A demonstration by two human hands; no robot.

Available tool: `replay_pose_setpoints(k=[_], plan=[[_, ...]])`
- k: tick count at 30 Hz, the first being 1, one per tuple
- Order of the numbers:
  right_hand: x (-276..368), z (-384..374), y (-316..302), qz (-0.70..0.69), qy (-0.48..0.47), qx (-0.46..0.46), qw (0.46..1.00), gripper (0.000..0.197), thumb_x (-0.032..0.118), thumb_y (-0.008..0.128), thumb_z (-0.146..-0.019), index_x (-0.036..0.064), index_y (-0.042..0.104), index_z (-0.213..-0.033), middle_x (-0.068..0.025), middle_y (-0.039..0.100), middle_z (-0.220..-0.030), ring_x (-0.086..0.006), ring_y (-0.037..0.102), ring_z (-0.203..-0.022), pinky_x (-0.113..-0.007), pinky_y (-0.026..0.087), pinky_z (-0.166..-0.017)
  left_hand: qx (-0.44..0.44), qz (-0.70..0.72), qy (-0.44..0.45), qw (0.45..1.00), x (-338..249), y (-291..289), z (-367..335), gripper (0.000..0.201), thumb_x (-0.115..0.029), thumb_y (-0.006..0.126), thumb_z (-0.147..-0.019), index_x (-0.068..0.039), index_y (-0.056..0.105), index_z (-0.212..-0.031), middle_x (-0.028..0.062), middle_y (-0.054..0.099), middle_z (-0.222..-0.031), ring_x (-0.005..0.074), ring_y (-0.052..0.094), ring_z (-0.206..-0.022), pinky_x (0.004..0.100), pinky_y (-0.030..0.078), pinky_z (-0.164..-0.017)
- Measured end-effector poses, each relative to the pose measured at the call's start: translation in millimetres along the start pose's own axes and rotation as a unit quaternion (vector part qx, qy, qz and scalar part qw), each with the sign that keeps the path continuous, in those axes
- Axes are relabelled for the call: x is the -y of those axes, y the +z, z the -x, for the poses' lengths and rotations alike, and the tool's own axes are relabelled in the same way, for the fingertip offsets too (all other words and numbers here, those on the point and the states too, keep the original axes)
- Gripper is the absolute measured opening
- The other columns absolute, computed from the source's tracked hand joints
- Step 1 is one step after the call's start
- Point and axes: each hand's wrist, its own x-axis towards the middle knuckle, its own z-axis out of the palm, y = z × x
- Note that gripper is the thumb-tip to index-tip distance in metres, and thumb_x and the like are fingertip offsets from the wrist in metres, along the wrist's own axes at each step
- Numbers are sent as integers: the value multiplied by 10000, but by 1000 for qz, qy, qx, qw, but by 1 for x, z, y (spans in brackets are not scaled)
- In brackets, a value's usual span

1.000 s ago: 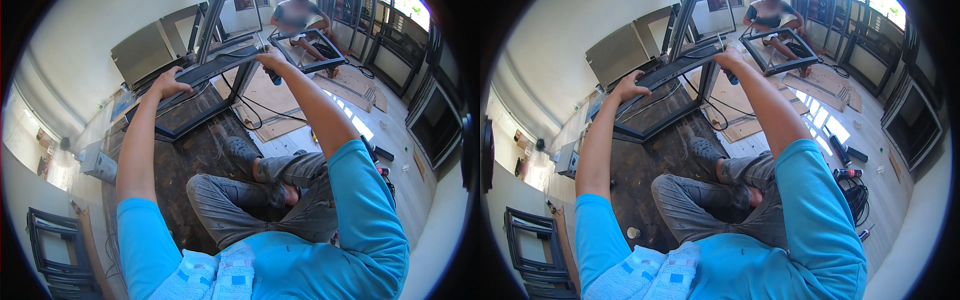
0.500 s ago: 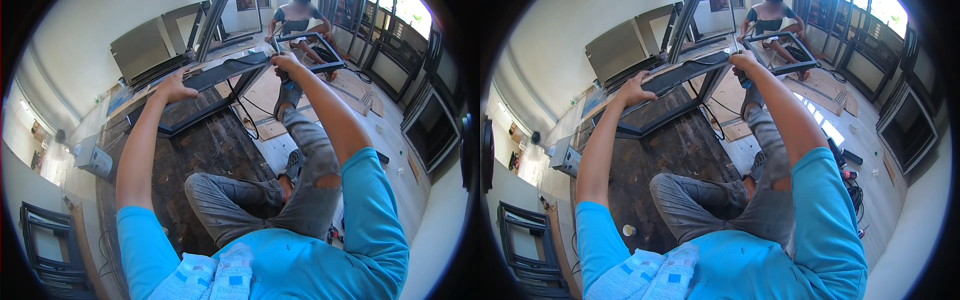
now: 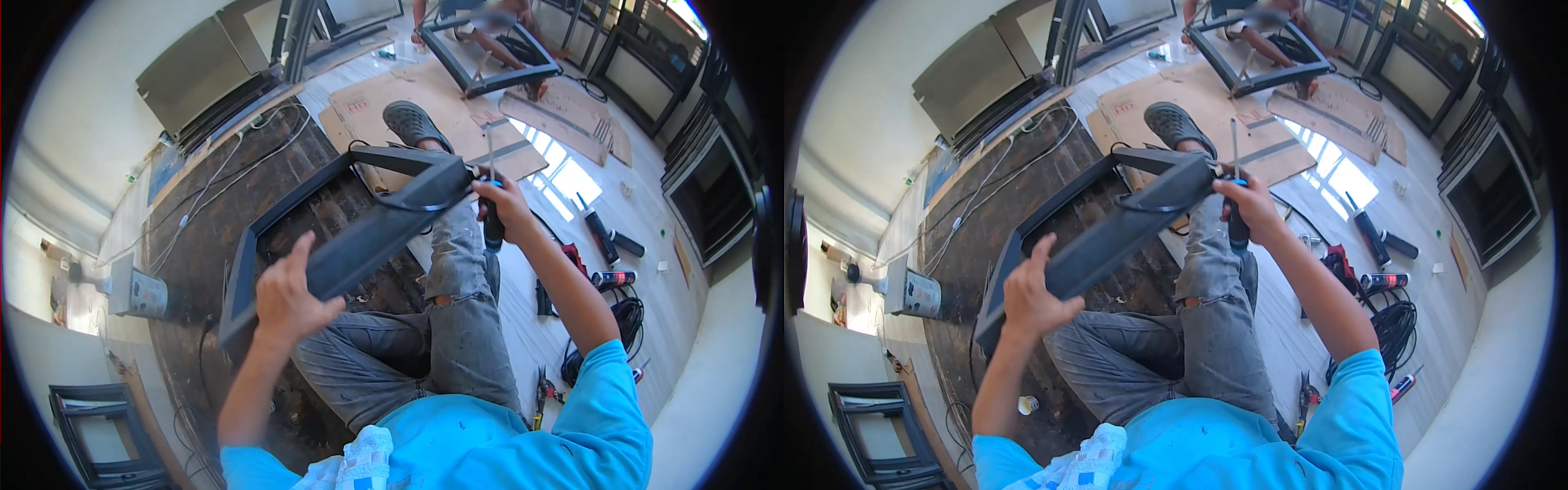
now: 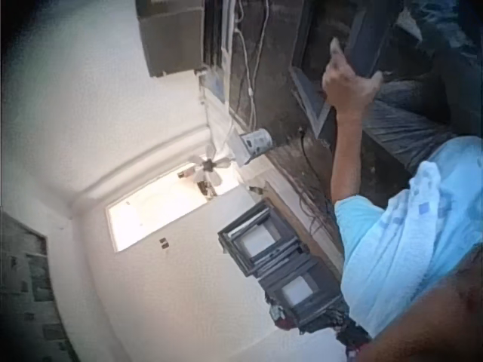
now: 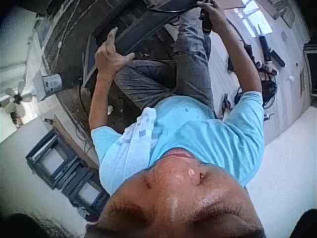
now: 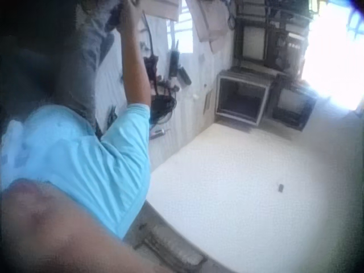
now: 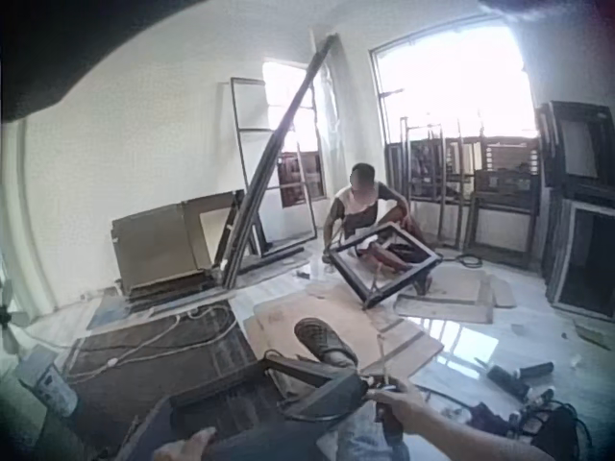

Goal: Assemble a metal window frame by inserting rubber seals and adjusting components with a screwdriver.

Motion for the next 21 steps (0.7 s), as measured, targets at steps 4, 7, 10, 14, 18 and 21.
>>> replay_pose_setpoints(k=[4,7,10,14,18,21], plan=[[-19,18,-18,20,-30,-16,999,499,189,774,-890,33,609,-1334,-10,576,-804,-95,574,-559,-269,523,-507,-3,4,10,1000,-10,21,13,995,-303,872,-509,-109,532,-1424,160,678,-959,368,689,-847,469,548,-785],[-20,44,-32,-2,-20,-65,998,503,183,761,-889,7,620,-1339,-5,570,-791,-92,581,-529,-250,500,-490,14,21,51,998,-22,19,17,1016,-312,889,-493,-50,538,-1410,142,656,-923,350,654,-771,453,528,-725],[-16,65,-41,-7,-29,-59,998,526,207,762,-874,-31,618,-1320,-25,621,-801,-94,603,-524,-231,510,-499,35,28,60,997,-24,9,19,1075,-317,919,-472,-22,521,-1426,120,654,-935,312,643,-771,432,512,-709],[-2,87,-33,1,-40,-58,998,519,207,752,-882,-64,610,-1302,-41,668,-833,-82,620,-534,-211,506,-508,60,44,73,995,-14,-12,15,1100,-335,934,-461,-9,521,-1427,118,673,-953,295,646,-765,418,511,-712],[-2,92,-33,20,-38,-63,997,489,212,750,-894,-62,625,-1278,-45,671,-881,-72,615,-552,-204,491,-509,56,33,74,995,-14,-16,16,1094,-357,927,-453,-8,536,-1413,123,671,-917,301,646,-740,419,511,-709],[-12,95,-35,1,-32,-85,996,465,206,746,-903,-58,634,-1268,-42,661,-875,-69,606,-547,-202,482,-503,60,21,60,996,-21,-2,29,1096,-360,929,-446,-9,544,-1410,128,676,-920,300,650,-758,417,511,-712]])
